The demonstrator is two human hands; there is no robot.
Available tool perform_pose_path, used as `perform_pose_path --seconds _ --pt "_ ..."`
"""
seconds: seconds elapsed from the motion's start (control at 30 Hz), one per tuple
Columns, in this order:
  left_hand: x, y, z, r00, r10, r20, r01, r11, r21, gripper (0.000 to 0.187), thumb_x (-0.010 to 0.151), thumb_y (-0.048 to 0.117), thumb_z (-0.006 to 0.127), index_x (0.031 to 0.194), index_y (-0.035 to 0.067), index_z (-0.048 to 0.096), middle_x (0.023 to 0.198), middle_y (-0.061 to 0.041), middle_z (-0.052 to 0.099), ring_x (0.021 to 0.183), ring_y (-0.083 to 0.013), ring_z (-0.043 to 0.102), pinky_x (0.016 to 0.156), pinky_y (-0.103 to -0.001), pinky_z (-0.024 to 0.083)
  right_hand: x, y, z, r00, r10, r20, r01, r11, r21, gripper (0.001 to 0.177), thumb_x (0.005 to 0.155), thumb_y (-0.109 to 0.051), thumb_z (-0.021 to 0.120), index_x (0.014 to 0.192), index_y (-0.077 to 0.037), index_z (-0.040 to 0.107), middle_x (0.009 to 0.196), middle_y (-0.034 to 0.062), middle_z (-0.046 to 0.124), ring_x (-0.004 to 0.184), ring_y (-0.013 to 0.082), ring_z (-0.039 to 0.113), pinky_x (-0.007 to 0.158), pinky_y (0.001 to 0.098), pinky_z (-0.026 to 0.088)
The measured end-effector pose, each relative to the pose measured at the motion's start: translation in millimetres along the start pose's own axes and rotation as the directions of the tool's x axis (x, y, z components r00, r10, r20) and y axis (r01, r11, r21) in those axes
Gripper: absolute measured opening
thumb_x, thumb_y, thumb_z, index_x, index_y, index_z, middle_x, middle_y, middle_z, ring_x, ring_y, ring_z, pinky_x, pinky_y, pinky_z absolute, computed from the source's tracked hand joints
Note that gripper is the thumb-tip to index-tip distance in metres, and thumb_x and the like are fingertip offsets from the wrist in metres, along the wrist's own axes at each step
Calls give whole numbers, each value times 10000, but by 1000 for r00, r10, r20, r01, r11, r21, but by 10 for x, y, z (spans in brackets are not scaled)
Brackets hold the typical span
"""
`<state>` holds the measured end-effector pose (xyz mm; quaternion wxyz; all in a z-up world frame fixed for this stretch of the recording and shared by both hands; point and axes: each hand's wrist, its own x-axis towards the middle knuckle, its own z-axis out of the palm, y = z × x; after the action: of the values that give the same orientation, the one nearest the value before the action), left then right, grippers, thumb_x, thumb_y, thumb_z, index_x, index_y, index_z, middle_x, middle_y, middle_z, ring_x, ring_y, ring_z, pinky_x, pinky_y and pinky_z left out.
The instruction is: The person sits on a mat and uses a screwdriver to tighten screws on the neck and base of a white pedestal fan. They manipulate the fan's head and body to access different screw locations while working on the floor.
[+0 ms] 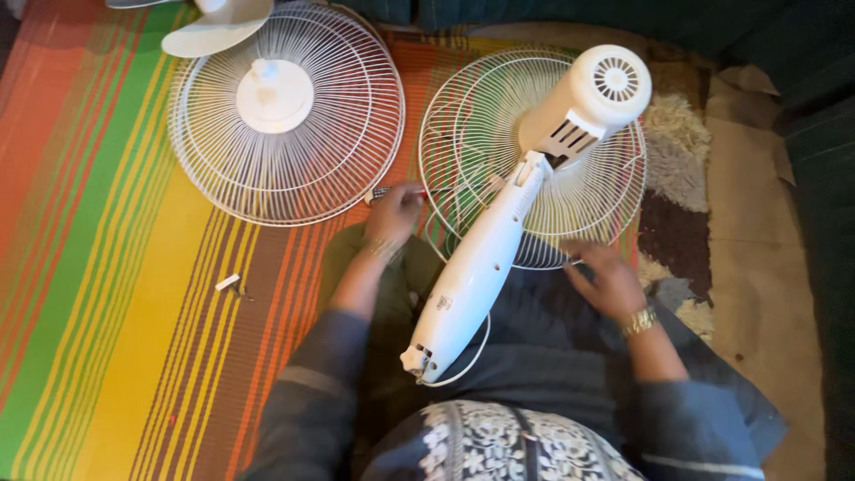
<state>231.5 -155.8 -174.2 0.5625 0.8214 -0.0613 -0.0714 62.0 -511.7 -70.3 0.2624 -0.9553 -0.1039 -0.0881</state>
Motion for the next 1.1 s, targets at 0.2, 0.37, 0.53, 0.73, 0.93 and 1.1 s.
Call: perform_pose_path --seconds 0.2,0.37,0.53,0.73,0.93,1.1 --pt "695 -177 347 990 -98 -104 143 679 720 245 913 243 682 1157 233 705 1253 -105 660 1192 -341 594 922 -518 474 -288 -138 205 994 -62 94 59 998 35 264 861 -157 727 1118 -101 719 1039 79 742 973 277 694 908 407 536" --pt "797 90 242 903 -428 -49 214 347 913 526 876 442 687 1347 216 625 1344 -111 619 1288 -317 558 1048 -587 399 -187 70 396 993 -16 114 10 998 58 218 867 -167 723 1073 -96 728 1017 99 739 965 290 699 870 397 552" --pt "783 303 -122 784 -620 16 191 266 945 504 931 391 722 1362 135 674 1358 -134 654 1247 -341 650 985 -533 481 -185 167 443 986 116 118 -127 988 89 210 878 -176 711 1072 -103 741 1000 110 743 930 297 710 834 399 554" --pt "491 647 -507 775 -623 -102 213 106 971 639 897 349 783 1440 106 550 1431 -185 547 1251 -334 608 989 -508 477 -127 100 365 985 114 128 -130 985 118 204 899 -194 698 1087 -134 750 990 100 746 902 287 713 813 387 556" --pt "51 1090 -1300 854 -408 -323 407 136 903 699 827 289 806 1433 129 495 1461 -180 439 1203 -347 590 1021 -585 397 -94 -154 139 997 72 28 -73 997 36 175 867 -203 733 1024 -142 780 925 58 781 855 233 733 867 408 477" --pt "-726 1366 -1374 999 -45 0 44 958 283 498 828 198 835 1238 80 577 1104 -109 639 978 -244 646 831 -407 558 -23 -643 95 994 66 83 -101 831 547 358 917 -172 741 1268 -121 697 1148 66 756 1003 200 719 919 342 557"
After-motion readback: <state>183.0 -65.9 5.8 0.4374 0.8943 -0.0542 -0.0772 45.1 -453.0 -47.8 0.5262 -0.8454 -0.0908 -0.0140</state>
